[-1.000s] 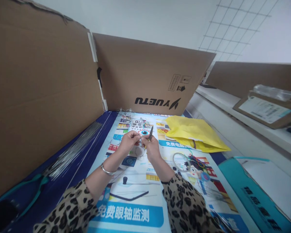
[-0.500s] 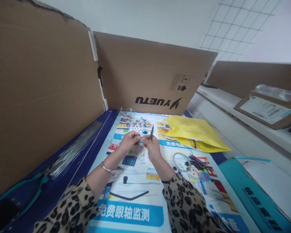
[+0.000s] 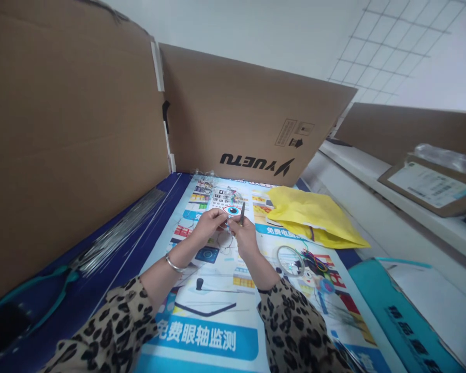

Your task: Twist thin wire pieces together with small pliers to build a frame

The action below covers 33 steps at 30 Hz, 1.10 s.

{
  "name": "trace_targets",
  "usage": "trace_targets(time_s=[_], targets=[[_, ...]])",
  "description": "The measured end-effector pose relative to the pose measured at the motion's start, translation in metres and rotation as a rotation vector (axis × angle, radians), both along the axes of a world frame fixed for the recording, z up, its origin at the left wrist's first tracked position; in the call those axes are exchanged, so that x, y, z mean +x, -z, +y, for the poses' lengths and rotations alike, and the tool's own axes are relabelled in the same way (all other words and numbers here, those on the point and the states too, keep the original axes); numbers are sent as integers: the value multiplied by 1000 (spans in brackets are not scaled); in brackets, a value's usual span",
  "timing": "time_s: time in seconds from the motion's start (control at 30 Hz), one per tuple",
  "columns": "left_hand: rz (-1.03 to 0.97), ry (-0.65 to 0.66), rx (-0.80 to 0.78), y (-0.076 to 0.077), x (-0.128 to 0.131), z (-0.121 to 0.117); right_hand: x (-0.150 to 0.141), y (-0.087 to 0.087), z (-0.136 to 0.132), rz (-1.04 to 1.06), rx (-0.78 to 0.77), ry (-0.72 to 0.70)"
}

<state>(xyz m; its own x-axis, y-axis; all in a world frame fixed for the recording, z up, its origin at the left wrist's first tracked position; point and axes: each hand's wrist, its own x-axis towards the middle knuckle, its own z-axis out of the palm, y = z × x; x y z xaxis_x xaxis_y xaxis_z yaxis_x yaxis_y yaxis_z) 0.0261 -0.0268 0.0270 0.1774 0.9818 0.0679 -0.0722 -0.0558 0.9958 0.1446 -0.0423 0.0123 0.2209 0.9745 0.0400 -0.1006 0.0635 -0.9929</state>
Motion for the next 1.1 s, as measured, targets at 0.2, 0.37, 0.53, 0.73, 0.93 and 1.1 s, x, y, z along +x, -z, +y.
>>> trace_targets(time_s=[0.2, 0.37, 0.53, 0.73, 0.93, 1.1], targets=[[-245, -76, -102, 0, -5, 3, 22, -2, 4, -389, 118, 1], [-362, -87, -178, 10, -12, 11, 53, 7, 11, -1155, 381, 151], [-365, -86, -196, 17, -13, 16, 57, 17, 13, -1525, 495, 191], [-315, -64, -227, 17, -10, 14, 50, 12, 11, -1663, 566, 190], [-281, -48, -232, 18, -10, 14, 51, 11, 13, -1711, 570, 191], [-250, -72, -224, 20, -11, 17, 49, 11, 14, -1715, 586, 190]])
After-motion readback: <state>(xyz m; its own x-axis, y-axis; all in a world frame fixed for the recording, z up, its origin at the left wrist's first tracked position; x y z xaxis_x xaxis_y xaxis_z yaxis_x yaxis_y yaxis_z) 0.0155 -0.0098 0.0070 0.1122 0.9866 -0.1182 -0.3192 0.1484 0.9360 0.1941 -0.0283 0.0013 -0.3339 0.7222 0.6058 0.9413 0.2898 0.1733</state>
